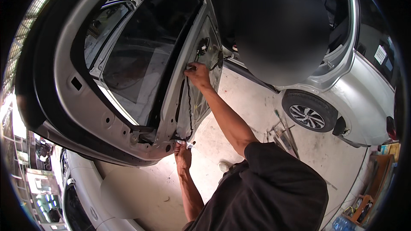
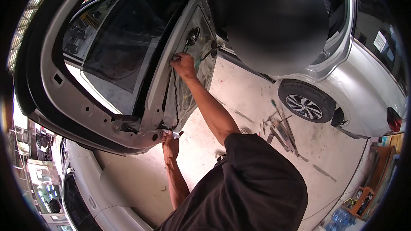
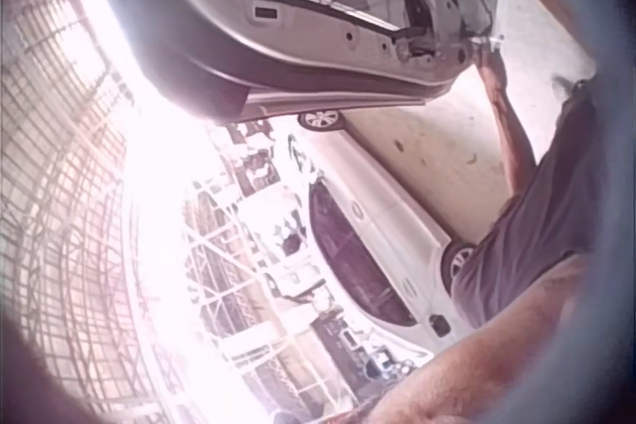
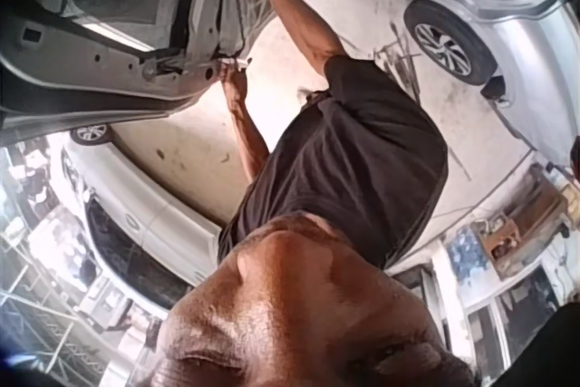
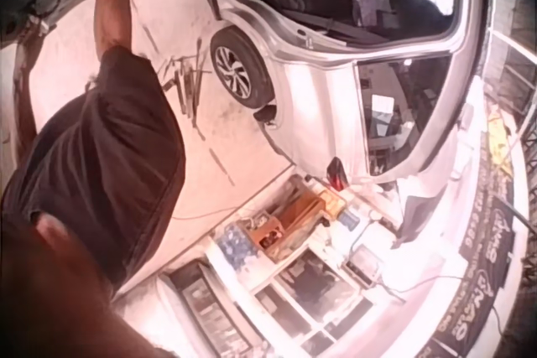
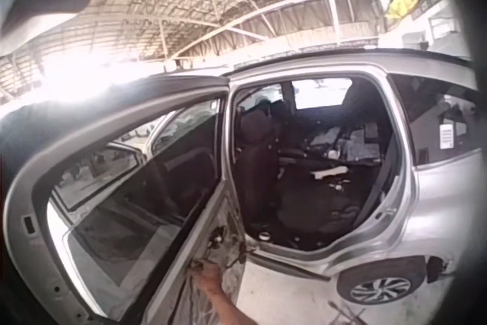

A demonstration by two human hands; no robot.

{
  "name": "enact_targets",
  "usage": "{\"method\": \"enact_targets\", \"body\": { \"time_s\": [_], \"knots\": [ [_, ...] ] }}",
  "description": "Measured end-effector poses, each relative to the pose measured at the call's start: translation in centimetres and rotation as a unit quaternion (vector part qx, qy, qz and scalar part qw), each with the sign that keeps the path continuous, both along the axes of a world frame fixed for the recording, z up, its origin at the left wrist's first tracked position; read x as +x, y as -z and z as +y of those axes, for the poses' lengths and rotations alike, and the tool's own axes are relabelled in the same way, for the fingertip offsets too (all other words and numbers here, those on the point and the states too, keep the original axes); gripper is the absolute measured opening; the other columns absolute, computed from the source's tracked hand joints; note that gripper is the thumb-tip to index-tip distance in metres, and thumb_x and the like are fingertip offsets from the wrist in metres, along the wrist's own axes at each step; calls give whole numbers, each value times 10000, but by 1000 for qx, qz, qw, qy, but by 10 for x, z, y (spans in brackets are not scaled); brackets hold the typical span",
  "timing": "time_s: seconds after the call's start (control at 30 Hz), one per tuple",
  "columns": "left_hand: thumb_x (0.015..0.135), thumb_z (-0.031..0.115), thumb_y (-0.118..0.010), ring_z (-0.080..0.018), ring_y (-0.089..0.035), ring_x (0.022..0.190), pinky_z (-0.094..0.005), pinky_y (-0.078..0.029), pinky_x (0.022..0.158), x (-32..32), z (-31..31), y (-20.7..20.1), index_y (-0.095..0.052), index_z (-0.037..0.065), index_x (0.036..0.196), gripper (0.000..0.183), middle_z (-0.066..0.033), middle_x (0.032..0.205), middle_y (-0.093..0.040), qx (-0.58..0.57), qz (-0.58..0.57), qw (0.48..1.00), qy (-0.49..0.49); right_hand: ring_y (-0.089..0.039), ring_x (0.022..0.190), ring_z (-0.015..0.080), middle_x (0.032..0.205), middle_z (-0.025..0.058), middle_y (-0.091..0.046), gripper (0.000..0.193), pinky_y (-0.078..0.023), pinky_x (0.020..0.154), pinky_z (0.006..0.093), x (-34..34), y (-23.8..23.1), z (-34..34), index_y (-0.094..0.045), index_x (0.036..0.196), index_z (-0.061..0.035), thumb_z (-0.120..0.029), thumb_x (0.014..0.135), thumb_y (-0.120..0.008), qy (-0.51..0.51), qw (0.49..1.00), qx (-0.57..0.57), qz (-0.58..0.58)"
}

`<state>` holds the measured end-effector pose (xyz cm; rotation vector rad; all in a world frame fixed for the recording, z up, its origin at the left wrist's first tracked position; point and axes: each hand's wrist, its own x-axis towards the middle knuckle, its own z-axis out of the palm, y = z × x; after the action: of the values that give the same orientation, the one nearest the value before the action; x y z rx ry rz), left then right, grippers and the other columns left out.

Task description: The person peels back a plastic protective sheet from the interior metal panel of a car door by hand.

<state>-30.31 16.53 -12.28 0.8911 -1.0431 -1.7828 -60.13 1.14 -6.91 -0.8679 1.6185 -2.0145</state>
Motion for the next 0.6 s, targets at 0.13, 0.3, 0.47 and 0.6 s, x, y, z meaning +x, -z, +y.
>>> {"method": "enact_targets", "body": {
  "time_s": [0.13, 0.3, 0.47, 0.6],
  "knots": [
    [981, 171, -553, -198, -560, 1111, -491, -474, 994, 12, -3, 6, -543, 59, 1308, 346, -71, 1277, -572, 3, 6, 1000, -16, -704, 740, 274, 773, 172, -701, 245, -543, 681, 381, 20, -18, 7, -673, 890, 72, -83, 712, -739, 53, 996, 9, 75],
    [943, 126, -626, -148, -555, 1004, -340, -422, 950, 6, -5, -1, -640, 53, 1177, 245, -16, 1118, -638, 12, 27, 999, -14, -684, 787, 347, 790, 192, -686, 196, -531, 703, 433, 0, -17, 17, -674, 870, 33, -116, 748, -710, 40, 985, 46, 164],
    [954, 127, -606, -139, -555, 988, -328, -422, 952, 13, -8, 5, -622, 51, 1199, 257, -13, 1092, -634, 9, 1, 999, -30, -678, 785, 343, 803, 188, -686, 172, -521, 692, 439, 13, -13, 23, -678, 854, 13, -138, 775, -694, 88, 985, 73, 133],
    [975, 165, -573, -166, -583, 1002, -390, -480, 941, 6, -7, 14, -609, 60, 1176, 229, -44, 1111, -636, 3, 32, 999, -32, -672, 719, 237, 773, 88, -696, 216, -504, 640, 416, -4, 3, 27, -690, 874, -4, -217, 841, -669, -14, 997, 25, -69]
  ]
}}
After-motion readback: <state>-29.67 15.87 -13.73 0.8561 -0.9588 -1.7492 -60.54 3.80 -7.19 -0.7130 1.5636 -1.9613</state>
